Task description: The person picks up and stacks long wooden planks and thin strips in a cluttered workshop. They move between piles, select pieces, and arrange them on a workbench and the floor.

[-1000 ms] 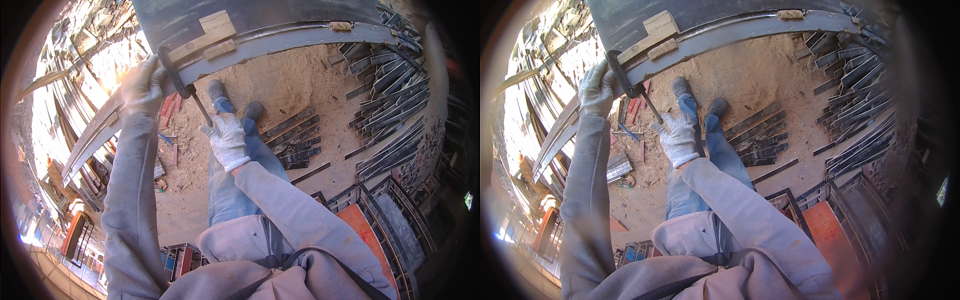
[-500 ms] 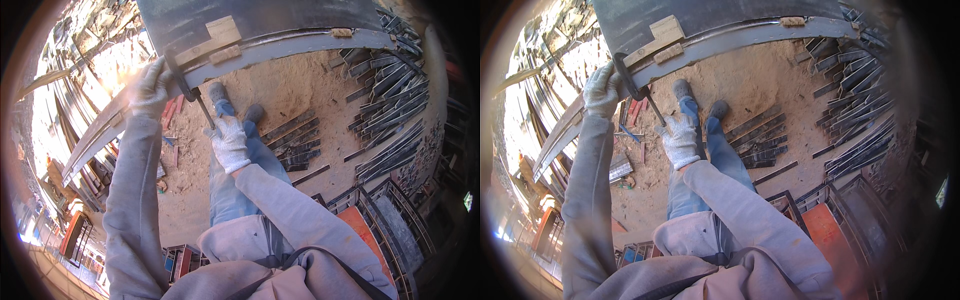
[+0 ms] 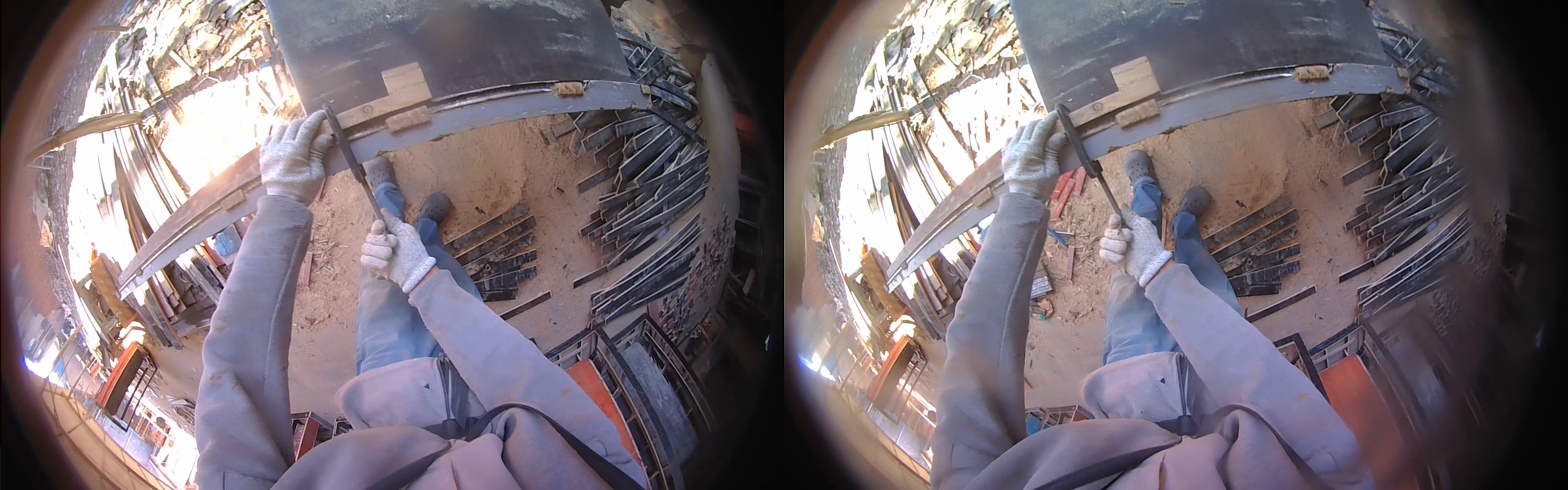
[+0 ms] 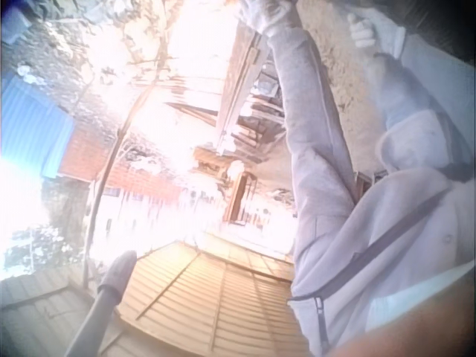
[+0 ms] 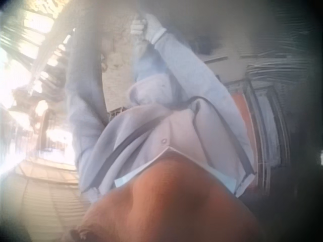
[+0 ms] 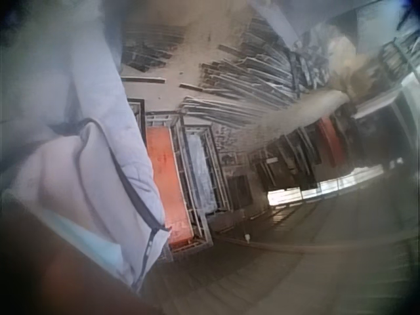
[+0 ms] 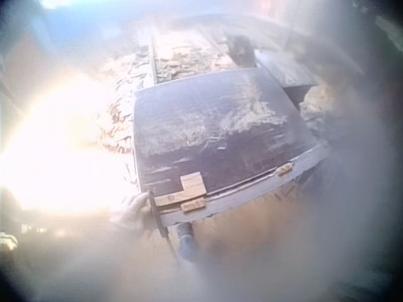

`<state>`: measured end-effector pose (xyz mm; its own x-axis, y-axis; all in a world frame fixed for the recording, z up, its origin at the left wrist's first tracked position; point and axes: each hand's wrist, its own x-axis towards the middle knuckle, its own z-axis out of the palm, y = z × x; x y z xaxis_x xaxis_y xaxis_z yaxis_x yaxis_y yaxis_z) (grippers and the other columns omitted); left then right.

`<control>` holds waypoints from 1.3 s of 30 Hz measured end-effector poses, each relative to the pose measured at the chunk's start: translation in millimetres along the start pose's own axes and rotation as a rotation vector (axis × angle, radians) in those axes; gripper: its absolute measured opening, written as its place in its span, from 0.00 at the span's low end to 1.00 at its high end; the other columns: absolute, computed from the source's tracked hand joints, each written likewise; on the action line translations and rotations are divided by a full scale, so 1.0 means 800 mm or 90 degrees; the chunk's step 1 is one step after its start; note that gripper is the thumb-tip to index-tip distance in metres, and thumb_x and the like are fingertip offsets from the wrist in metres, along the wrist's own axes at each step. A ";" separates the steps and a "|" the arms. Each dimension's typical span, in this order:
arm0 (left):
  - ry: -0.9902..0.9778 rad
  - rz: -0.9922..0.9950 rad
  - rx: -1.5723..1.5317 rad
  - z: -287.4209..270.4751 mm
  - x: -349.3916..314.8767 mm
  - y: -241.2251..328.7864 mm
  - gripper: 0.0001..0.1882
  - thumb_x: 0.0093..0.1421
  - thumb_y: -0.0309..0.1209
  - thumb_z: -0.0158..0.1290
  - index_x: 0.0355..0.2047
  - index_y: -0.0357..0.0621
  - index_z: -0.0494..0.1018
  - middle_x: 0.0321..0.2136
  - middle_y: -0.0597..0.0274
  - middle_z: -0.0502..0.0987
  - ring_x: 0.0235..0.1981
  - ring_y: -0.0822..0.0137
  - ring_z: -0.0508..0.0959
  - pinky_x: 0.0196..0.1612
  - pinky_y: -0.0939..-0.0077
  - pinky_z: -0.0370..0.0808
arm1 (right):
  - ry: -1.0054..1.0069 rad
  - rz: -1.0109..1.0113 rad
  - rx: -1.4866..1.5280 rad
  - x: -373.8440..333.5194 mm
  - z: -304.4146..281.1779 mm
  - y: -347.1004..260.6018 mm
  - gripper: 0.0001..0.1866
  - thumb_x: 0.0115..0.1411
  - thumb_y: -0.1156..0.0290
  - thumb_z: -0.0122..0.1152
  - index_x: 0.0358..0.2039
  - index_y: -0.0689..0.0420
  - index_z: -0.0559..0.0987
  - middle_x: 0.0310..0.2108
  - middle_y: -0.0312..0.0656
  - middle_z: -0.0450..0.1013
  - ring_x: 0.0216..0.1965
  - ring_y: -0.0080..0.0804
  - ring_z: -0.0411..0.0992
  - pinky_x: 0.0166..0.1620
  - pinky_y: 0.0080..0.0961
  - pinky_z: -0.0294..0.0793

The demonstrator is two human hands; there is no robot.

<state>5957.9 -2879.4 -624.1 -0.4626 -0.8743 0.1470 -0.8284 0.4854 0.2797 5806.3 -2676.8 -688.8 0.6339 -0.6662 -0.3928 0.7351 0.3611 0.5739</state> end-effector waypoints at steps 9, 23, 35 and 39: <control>-0.099 0.044 -0.015 -0.013 -0.009 -0.008 0.41 0.64 0.54 0.55 0.69 0.42 0.63 0.54 0.49 0.75 0.54 0.46 0.74 0.58 0.49 0.68 | 0.428 -0.691 -1.378 -0.007 -0.003 0.054 0.39 0.72 0.44 0.54 0.68 0.65 0.66 0.57 0.58 0.74 0.58 0.50 0.74 0.59 0.46 0.72; -0.187 0.165 -0.044 -0.015 -0.002 -0.013 0.70 0.42 0.52 0.75 0.75 0.36 0.45 0.59 0.44 0.69 0.57 0.44 0.72 0.57 0.44 0.69 | 0.614 -0.804 -0.811 0.045 -0.021 0.061 0.36 0.69 0.41 0.59 0.59 0.64 0.74 0.44 0.49 0.78 0.41 0.45 0.79 0.51 0.48 0.80; -0.156 0.203 -0.003 -0.010 0.011 -0.012 0.64 0.47 0.53 0.72 0.74 0.38 0.47 0.53 0.42 0.72 0.51 0.39 0.74 0.52 0.41 0.70 | 0.512 -0.605 -0.066 0.138 0.009 0.010 0.30 0.74 0.44 0.50 0.30 0.59 0.84 0.17 0.43 0.74 0.18 0.37 0.71 0.28 0.40 0.70; -0.089 0.204 0.047 0.003 -0.008 -0.029 0.64 0.49 0.59 0.70 0.73 0.36 0.48 0.53 0.35 0.72 0.50 0.36 0.74 0.52 0.39 0.73 | 0.518 -0.482 -0.113 0.110 0.040 0.034 0.31 0.74 0.40 0.46 0.33 0.56 0.81 0.11 0.34 0.62 0.10 0.32 0.58 0.18 0.38 0.59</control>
<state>5979.4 -2884.8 -633.8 -0.7375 -0.6702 0.0833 -0.6522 0.7387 0.1702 5873.9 -2746.7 -684.6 -0.0690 -0.1522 -0.9859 0.9798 0.1756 -0.0957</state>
